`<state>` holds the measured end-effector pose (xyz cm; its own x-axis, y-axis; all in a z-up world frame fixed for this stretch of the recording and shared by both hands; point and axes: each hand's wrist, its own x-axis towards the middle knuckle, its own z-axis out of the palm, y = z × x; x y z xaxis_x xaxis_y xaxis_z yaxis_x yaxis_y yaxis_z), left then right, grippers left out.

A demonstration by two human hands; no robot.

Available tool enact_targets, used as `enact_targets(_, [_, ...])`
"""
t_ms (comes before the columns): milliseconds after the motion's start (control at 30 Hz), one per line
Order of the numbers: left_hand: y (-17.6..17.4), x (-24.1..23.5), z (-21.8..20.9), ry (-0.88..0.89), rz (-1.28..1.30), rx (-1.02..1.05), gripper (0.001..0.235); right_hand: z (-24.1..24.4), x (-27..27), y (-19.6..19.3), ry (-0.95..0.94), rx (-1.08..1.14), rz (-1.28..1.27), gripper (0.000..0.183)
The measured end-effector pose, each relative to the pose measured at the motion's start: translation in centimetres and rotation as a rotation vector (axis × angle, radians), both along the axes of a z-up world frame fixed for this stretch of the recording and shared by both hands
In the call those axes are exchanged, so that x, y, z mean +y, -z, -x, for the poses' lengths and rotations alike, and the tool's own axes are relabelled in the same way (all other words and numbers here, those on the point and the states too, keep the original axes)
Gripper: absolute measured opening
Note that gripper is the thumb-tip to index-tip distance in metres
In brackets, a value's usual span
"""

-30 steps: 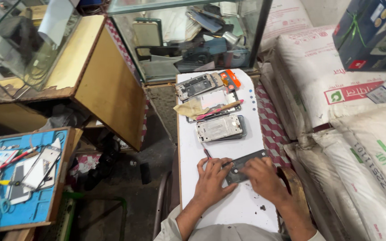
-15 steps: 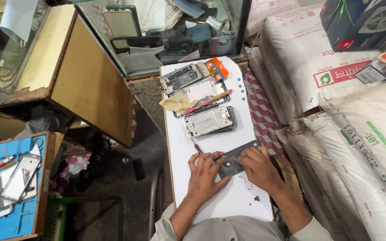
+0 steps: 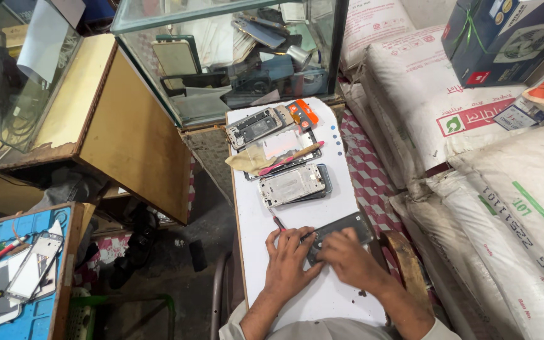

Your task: The person uses a screwdriver to remove screws from the back of a smartphone, then wipes the camera module area with a cloth. The person continues to wipe the camera area repeatedly while another person works on a different phone nearby.

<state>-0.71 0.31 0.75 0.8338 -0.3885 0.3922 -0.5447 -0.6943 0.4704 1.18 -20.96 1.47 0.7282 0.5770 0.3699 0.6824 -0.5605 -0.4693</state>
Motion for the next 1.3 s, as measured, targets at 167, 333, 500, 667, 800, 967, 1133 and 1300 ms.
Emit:
enact_targets(167, [-0.3, 0.0, 0.0, 0.005, -0.001, 0.032, 0.066, -0.2, -0.3, -0.7, 0.067, -0.031, -0.036, 0.023])
enact_targets(333, [0.1, -0.3, -0.2, -0.022, 0.020, 0.001, 0.067, -0.1, -0.5, -0.7, 0.048, -0.048, -0.066, 0.023])
enact_targets(500, [1.1, -0.3, -0.3, -0.025, -0.016, 0.028, 0.067, -0.5, -0.9, 1.0, 0.058, -0.072, 0.010, 0.022])
enact_targets(667, [0.6, -0.4, -0.6, -0.033, -0.029, 0.023, 0.067, -1.0, -1.8, 0.3, 0.116, -0.033, -0.010, 0.021])
enact_targets(800, [0.1, -0.5, -0.6, -0.034, -0.028, 0.031, 0.067, -0.9, -1.4, 0.2, 0.113, -0.079, 0.003, 0.024])
enact_targets(967, [0.0, -0.5, -0.7, -0.029, -0.028, 0.022, 0.066, -0.9, -1.3, 0.3, 0.194, -0.079, -0.002, 0.025])
enact_targets(1133, [0.2, -0.4, -0.7, -0.029, -0.033, 0.046, 0.065, -0.7, -1.0, 0.6, 0.160, -0.047, -0.019, 0.024])
enact_targets(1300, [0.3, -0.5, -0.7, -0.025, -0.047, 0.042, 0.066, -0.6, -0.8, 0.4, 0.270, -0.089, -0.030, 0.023])
